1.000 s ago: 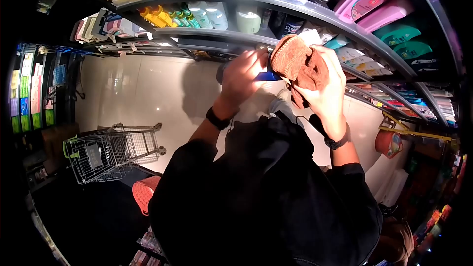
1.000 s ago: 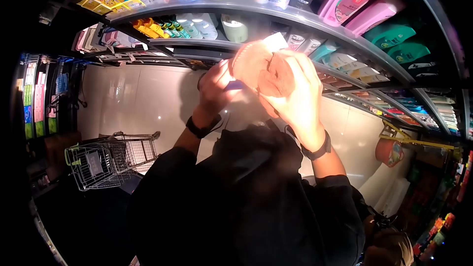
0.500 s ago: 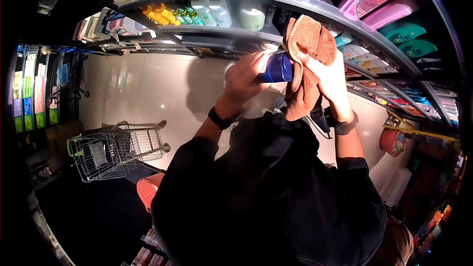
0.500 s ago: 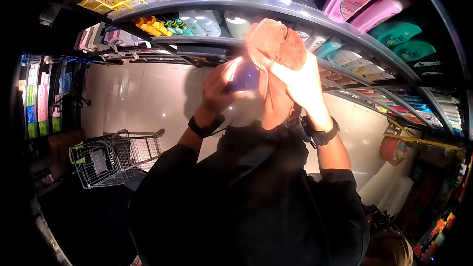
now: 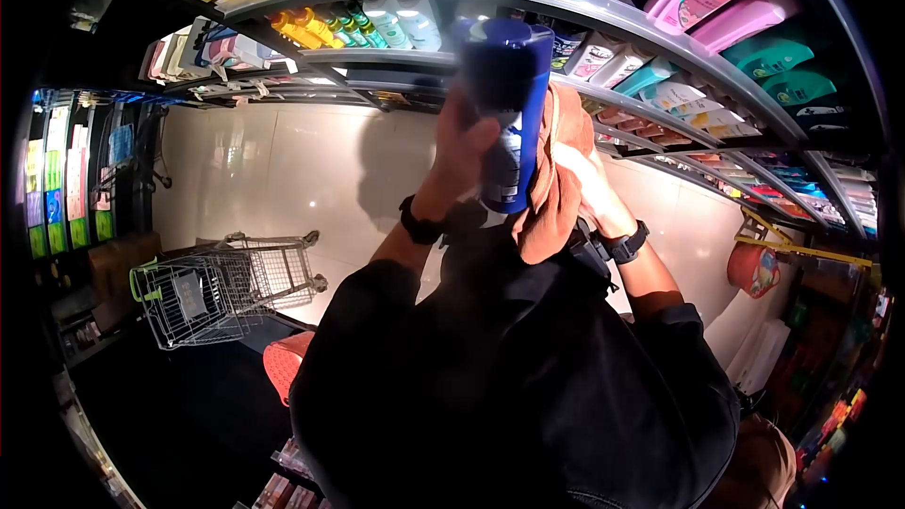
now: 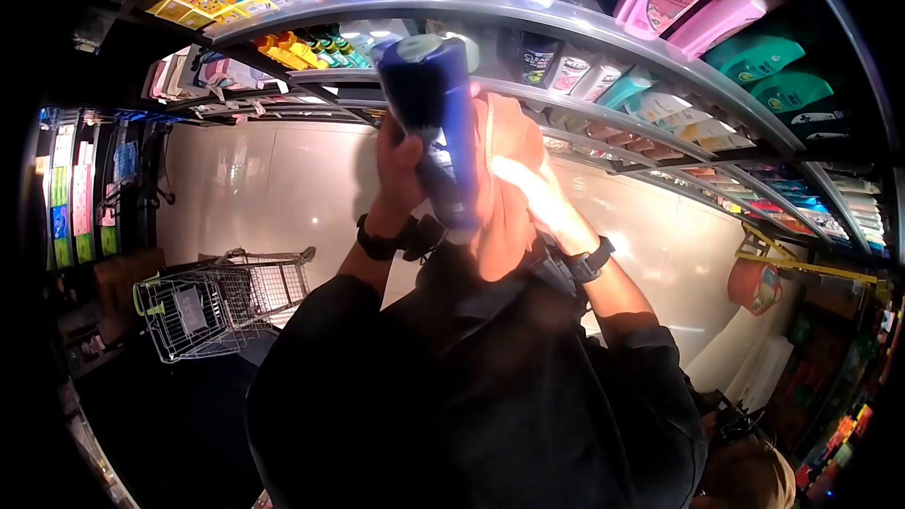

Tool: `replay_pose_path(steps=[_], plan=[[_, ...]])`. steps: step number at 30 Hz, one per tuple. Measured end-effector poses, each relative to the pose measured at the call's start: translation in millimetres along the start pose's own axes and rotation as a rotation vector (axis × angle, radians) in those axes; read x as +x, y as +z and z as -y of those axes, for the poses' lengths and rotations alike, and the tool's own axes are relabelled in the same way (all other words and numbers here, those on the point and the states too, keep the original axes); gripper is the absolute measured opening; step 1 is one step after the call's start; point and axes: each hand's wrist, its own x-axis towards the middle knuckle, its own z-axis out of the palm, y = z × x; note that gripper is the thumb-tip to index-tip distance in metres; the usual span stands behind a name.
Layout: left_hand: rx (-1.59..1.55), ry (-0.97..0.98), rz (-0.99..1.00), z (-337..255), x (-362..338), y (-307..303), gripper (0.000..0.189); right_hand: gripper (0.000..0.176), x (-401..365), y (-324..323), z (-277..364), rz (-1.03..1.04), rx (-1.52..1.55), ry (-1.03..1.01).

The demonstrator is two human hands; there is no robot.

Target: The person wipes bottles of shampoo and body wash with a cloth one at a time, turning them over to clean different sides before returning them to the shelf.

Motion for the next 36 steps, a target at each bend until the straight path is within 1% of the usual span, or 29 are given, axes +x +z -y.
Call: replay_pose_path(steps=[2, 3, 6, 7, 8, 10, 11, 12, 13, 14, 15, 16, 18, 20, 22, 23, 24, 26, 27, 28, 31, 32, 33, 34, 36], plan=[[0.093, 0.075, -0.065, 11, 8, -7, 0.065, 0.069, -7, 3, -4, -0.027, -0.025, -0.059], [0.139, 0.112, -0.098, 16, 9, -8, 0.061, 0.072, -6, -2, -11, -0.072, -0.067, -0.109], [0.356, 0.265, -0.188, 20, 7, 5, 0.062, 0.070, -8, 5, -7, -0.145, -0.272, -0.324], [0.503, 0.198, -0.203, 16, 3, 11, 0.059, 0.068, -10, 6, -3, -0.163, -0.296, -0.300], [0.650, 0.132, -0.218, 11, 0, 17, 0.056, 0.066, -11, 10, -1, -0.208, -0.296, -0.335], [0.604, 0.132, -0.159, 19, 0, 18, 0.068, 0.065, -10, 26, 7, -0.225, -0.240, -0.437], [0.494, 0.152, -0.110, 21, -1, 22, 0.070, 0.065, -13, 33, 15, -0.205, -0.273, -0.395], [0.385, 0.172, -0.062, 23, 0, 24, 0.073, 0.066, -10, 33, 17, -0.211, -0.347, -0.477], [0.460, 0.116, -0.106, 32, -3, 19, 0.077, 0.066, -5, 33, 19, -0.219, -0.420, -0.557], [0.501, 0.014, -0.083, 15, -7, 28, 0.069, 0.067, -5, 37, 23, -0.230, -0.429, -0.575], [0.516, -0.076, -0.051, 9, -8, 24, 0.066, 0.068, -6, 41, 27, -0.241, -0.438, -0.593], [0.478, -0.147, -0.055, 7, -9, 21, 0.064, 0.067, -3, 43, 30, -0.264, -0.443, -0.541], [0.350, -0.267, -0.100, 6, -10, 15, 0.062, 0.063, 4, 54, 33, -0.270, -0.478, -0.578], [0.198, -0.173, -0.134, 5, -10, 18, 0.062, 0.056, 10, 53, 30, -0.207, -0.543, -0.654], [0.074, 0.113, -0.109, 0, -4, 27, 0.065, 0.057, 13, 42, 22, -0.143, -0.635, -0.506], [0.039, 0.176, -0.044, 10, -6, 6, 0.072, 0.057, 11, 35, 12, -0.120, -0.570, -0.428], [0.050, 0.275, -0.076, -2, 0, 20, 0.081, 0.057, 8, 30, 2, -0.102, -0.505, -0.350], [0.021, 0.310, -0.022, -12, 1, 10, 0.089, 0.057, -4, 26, -10, -0.073, -0.467, -0.242], [0.072, 0.264, -0.013, -19, -1, 9, 0.094, 0.058, -8, 18, -21, -0.084, -0.500, -0.245], [0.043, 0.205, -0.006, -19, -5, 6, 0.095, 0.058, -12, 14, -30, -0.095, -0.532, -0.247], [-0.046, 0.019, 0.011, -2, -23, -10, 0.098, 0.063, -13, 20, -29, -0.099, -0.319, -0.271], [-0.184, -0.125, 0.016, 10, -34, -24, 0.098, 0.064, -13, 20, -27, -0.107, -0.258, -0.285], [-0.260, -0.142, 0.015, 12, -38, -19, 0.097, 0.068, -11, 25, -13, -0.180, -0.522, -0.270], [-0.336, -0.159, 0.015, 15, -39, -13, 0.096, 0.070, -7, 30, -7, -0.150, -0.465, -0.368], [-0.356, -0.064, 0.073, 14, -34, -4, 0.087, 0.070, -1, 24, -3, -0.099, -0.322, -0.236]])
